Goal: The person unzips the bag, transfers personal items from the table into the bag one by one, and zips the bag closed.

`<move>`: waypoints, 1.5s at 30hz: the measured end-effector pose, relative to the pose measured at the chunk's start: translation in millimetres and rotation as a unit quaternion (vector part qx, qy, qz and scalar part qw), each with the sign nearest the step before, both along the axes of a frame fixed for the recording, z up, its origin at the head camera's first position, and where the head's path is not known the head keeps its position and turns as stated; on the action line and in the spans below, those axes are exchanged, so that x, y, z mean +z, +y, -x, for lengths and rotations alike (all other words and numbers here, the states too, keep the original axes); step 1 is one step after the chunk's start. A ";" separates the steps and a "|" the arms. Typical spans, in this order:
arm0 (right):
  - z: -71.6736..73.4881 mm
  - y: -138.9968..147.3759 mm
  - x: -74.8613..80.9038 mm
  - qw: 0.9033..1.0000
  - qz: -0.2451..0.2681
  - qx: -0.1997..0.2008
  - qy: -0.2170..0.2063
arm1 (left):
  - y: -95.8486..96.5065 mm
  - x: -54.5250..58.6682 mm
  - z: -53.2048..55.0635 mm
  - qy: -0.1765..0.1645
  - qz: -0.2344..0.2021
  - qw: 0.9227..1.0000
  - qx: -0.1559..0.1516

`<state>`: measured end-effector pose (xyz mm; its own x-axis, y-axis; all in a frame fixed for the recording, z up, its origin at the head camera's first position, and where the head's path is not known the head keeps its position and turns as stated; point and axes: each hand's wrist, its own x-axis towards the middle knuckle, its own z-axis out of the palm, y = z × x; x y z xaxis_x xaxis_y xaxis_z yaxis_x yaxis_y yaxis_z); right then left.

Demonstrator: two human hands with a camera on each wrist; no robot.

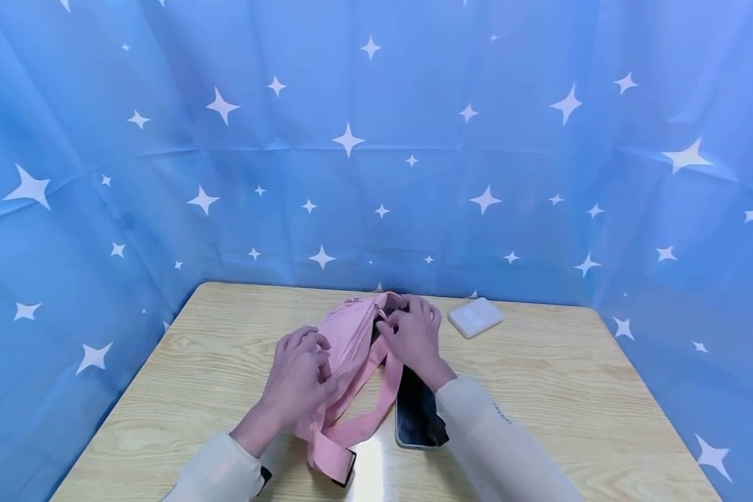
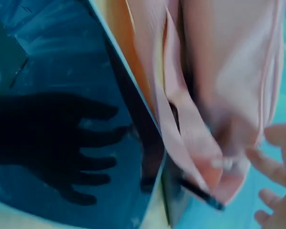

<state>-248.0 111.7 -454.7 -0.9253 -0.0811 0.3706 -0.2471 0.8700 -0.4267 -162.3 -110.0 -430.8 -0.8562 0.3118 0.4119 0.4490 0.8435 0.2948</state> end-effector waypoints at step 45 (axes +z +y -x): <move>23.8 -53.5 30.2 0.988 -0.128 0.060 -0.058 | 0.7 -0.5 83.4 -0.132 -0.075 0.982 0.111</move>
